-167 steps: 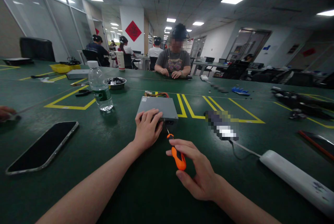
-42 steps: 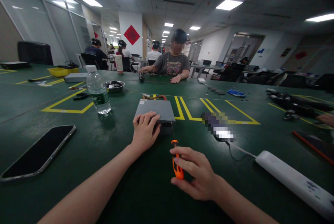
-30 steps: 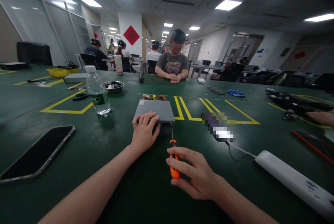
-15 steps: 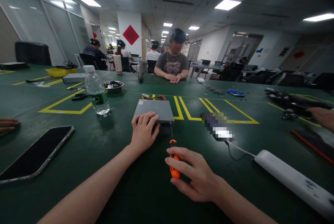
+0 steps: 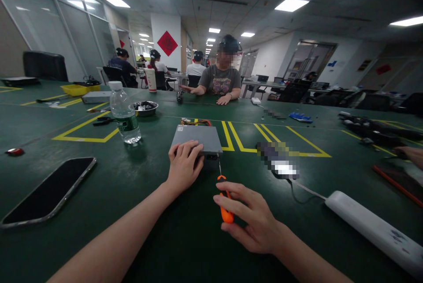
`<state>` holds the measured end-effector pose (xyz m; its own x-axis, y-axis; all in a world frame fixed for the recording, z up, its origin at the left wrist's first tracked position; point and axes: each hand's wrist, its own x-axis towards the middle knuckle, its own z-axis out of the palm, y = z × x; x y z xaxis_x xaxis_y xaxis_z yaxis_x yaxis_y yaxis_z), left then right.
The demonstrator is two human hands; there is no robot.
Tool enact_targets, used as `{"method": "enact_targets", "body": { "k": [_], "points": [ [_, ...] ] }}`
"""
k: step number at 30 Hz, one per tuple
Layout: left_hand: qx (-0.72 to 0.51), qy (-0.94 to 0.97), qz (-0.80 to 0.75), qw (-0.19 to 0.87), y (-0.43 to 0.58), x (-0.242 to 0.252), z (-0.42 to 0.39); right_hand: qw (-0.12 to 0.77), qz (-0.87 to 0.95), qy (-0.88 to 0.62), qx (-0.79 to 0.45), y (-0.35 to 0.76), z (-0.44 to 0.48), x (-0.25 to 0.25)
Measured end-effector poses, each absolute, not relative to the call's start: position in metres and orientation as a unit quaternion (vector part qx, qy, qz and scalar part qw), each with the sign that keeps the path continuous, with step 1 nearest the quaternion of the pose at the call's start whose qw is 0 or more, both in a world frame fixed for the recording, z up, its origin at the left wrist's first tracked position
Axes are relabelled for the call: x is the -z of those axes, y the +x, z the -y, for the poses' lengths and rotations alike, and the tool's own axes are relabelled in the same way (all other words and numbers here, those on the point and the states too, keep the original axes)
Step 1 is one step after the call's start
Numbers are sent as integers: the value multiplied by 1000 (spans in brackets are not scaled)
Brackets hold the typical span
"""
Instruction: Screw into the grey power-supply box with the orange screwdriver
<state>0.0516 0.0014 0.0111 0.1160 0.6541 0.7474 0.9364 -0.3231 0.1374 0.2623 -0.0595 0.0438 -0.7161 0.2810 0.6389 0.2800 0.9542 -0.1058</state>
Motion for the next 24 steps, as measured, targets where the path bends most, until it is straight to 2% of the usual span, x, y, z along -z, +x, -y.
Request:
{"method": "enact_targets", "body": {
  "k": [3, 6, 10, 14, 19, 24],
  "points": [
    [372, -723, 550, 189, 51, -11, -1, 380, 912, -153, 18, 262, 59, -42],
    [373, -723, 550, 190, 51, -11, -1, 417, 895, -158, -27, 263, 58, -36],
    [375, -722, 550, 191, 51, -10, -1, 404, 897, -158, -82, 264, 58, -36],
    [378, -722, 548, 188, 51, -10, -1, 365, 919, -150, -17, 266, 58, -40],
    [379, -723, 547, 185, 51, -11, -1, 426, 889, -160, -49, 266, 54, -33],
    [382, -722, 547, 184, 51, -11, 0, 405, 898, -160, -62, 266, 52, -31]
  ]
}}
